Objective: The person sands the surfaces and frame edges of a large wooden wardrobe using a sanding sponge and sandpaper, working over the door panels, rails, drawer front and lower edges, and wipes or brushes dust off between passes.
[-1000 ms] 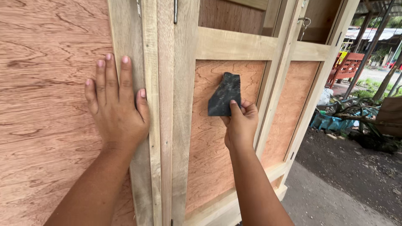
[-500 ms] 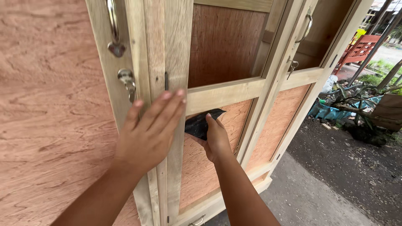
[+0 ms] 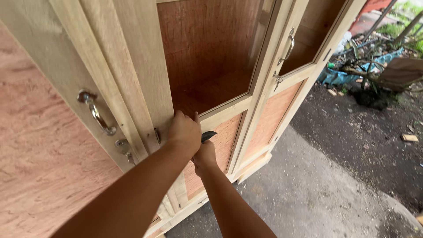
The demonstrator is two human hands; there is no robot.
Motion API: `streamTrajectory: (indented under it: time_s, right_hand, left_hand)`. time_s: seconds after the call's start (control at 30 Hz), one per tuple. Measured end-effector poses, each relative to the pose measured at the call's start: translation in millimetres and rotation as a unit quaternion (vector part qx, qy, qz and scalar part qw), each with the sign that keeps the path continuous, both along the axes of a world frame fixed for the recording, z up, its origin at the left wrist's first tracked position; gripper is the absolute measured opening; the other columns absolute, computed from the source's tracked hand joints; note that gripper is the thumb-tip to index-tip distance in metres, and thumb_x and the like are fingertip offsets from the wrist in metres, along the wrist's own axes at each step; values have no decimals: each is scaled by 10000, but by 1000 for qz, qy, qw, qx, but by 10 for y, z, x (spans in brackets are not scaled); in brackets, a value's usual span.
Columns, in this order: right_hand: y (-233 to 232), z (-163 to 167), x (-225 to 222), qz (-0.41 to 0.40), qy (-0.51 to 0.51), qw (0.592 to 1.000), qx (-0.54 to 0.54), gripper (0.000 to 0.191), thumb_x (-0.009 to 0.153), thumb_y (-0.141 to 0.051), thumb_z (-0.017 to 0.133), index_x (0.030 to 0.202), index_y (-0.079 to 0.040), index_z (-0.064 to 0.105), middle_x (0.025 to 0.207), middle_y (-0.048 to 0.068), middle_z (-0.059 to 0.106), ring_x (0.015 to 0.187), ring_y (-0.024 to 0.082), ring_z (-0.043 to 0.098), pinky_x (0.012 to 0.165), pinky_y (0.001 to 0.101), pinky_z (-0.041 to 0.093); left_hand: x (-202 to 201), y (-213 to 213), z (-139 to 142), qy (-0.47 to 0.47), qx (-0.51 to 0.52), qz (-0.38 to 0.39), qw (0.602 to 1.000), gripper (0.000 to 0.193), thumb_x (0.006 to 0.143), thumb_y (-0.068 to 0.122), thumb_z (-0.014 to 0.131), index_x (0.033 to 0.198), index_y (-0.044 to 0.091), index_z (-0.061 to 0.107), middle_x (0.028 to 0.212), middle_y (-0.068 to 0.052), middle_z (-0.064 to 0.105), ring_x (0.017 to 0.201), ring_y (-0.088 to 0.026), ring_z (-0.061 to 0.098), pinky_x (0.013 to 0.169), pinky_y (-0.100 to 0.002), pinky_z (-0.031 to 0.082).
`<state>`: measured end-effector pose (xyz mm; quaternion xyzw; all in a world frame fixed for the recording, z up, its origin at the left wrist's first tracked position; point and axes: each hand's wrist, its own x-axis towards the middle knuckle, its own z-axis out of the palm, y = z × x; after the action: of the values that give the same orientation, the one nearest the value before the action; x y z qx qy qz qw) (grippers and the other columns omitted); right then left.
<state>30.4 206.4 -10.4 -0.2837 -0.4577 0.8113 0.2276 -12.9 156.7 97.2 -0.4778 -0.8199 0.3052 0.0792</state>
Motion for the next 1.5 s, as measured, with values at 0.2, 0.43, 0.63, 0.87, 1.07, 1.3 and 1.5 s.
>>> streamTrajectory:
  time_s: [0.2,0.43,0.63,0.87,1.07,1.3,1.5]
  right_hand:
    - [-143,43,57,-27,8,999,-19,45,884,-1,660,877,18,620,767,46,650,564,95,536,447,288,380]
    - [148,181,16,-96,-21,993,-61,184,951,-48,552,981,111,639,850,136,696,657,181,691,569,301,573]
    - [25,158,85,-101,-111,989,1,278,1049,-154,471,1094,70,628,857,147,642,661,237,575,565,388,456]
    - [-44,126,70,-164,-100,981,20,272,1020,-144,495,1108,67,643,923,124,708,797,183,657,695,351,535]
    - [-89,158,69,-140,-182,950,213,251,993,-143,561,1087,60,674,931,157,722,856,215,684,764,346,512]
    - [16,28,32,-173,-184,964,84,273,1007,-162,506,1098,59,638,907,184,693,736,246,619,620,396,490]
    - [58,19,41,-122,-250,957,89,311,986,-156,517,1050,113,661,773,172,655,599,252,572,485,413,416]
  left_hand:
    - [-85,222,-89,-59,9,46,997,773,928,289,667,1570,-4,352,1188,-88,728,1083,-258,694,952,-454,430]
    - [-159,6,11,0,-90,-64,994,806,995,230,573,1632,-39,158,905,-62,783,815,-235,734,908,-433,447]
    - [-263,-97,-182,36,-47,-125,990,744,963,226,550,1592,-41,254,767,-21,752,670,-194,702,767,-398,461]
    - [-290,-149,-203,56,-11,-154,987,702,938,217,556,1560,-30,344,707,1,731,600,-149,686,697,-370,453]
    - [-271,-168,-172,56,-33,-161,985,709,935,208,577,1561,-40,354,672,19,733,582,-137,682,725,-364,461]
    - [-250,-134,-166,50,-36,-160,985,728,929,216,584,1560,-53,338,680,17,739,594,-142,692,716,-360,464]
    - [-238,-131,-150,52,-34,-168,984,712,942,210,585,1557,-57,348,684,30,736,597,-137,686,714,-364,457]
